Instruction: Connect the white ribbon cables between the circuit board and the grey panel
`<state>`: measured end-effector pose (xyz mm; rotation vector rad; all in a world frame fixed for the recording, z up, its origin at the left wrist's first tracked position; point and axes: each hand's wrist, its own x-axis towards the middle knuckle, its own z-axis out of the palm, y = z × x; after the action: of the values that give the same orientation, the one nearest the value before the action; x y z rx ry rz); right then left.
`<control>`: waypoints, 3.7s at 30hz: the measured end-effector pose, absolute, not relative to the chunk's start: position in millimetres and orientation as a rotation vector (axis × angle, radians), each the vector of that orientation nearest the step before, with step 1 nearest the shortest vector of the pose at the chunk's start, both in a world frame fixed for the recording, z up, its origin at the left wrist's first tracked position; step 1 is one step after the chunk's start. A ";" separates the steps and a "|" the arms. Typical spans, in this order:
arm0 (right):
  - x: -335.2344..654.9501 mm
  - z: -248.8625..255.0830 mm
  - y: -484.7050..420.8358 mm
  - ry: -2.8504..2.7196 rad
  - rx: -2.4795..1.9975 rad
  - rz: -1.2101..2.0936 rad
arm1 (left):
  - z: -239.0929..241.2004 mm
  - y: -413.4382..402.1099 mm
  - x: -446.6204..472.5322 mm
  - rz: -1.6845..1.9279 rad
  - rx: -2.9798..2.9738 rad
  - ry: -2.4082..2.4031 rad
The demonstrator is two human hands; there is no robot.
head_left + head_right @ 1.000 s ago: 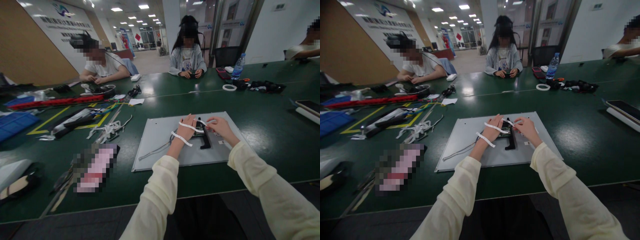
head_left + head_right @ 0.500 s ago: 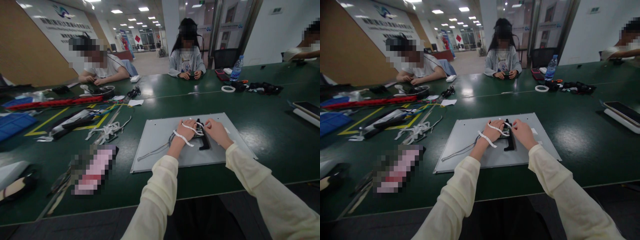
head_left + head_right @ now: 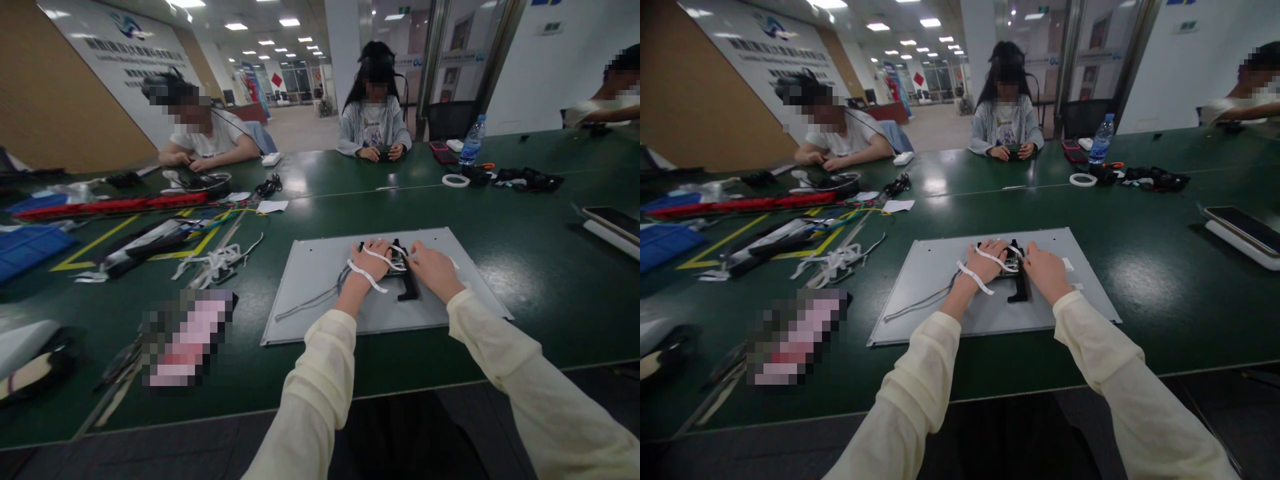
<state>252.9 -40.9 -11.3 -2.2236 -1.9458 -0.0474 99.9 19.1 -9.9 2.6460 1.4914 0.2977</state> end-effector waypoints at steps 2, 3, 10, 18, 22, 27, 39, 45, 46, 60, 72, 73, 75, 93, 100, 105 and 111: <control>253.8 -9.7 -43.2 -1.952 -2.243 -0.039 | -9.0 18.4 99.9 0.287 2.615 1.502; 254.3 -9.1 -44.1 -1.955 -2.250 -0.027 | -8.6 18.2 100.0 0.287 2.605 1.507; 264.7 -13.0 -44.7 -1.898 -2.183 0.081 | -8.3 15.6 100.1 0.348 2.640 1.538; 269.0 -4.4 -41.6 -1.623 -1.584 0.374 | 6.7 -4.3 102.9 0.638 2.693 1.614; 262.7 2.0 -43.5 -1.561 -1.397 0.641 | 17.6 -13.6 107.9 0.797 2.646 1.615; 257.8 4.3 -47.8 -1.589 -1.321 1.054 | 16.8 -15.7 110.3 0.871 2.576 1.675; 296.7 4.8 -50.1 -1.335 -1.322 1.224 | 22.5 6.7 91.3 0.869 1.996 1.385; 307.1 -4.5 -54.6 -1.468 -1.481 1.177 | 40.9 -4.3 85.9 0.345 1.710 1.114; 307.0 -5.2 -55.6 -1.494 -1.509 1.142 | 41.4 -7.5 86.0 0.304 1.763 1.089; 289.1 -16.8 -66.1 -2.030 -1.743 0.330 | 15.5 -41.3 94.2 0.379 2.439 1.284; 277.2 -17.2 -73.0 -2.149 -1.982 0.047 | 9.2 -53.5 101.8 0.210 2.533 1.460; 276.1 -16.4 -73.7 -2.160 -1.997 0.028 | 8.5 -53.3 101.8 0.200 2.551 1.462; 275.5 -14.6 -74.7 -2.172 -2.023 -0.002 | 7.3 -52.7 101.6 0.178 2.582 1.473; 291.1 -17.2 -79.2 -2.086 -2.046 -0.107 | 10.8 -52.7 79.7 0.129 2.686 1.551; 276.3 -9.3 -94.3 -2.018 -1.469 -0.150 | 14.2 -51.8 79.2 0.288 2.617 1.551; 249.3 -7.7 -111.6 -2.369 -0.806 -0.368 | 15.7 -46.2 77.7 0.372 2.501 1.580; 228.0 -7.0 -115.1 -2.437 -0.522 -0.615 | 8.8 -43.6 76.6 0.427 2.561 1.620</control>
<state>228.0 -115.1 -7.0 -0.5216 -2.4371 -0.6146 76.6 -43.6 8.8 2.5609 1.6199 0.4270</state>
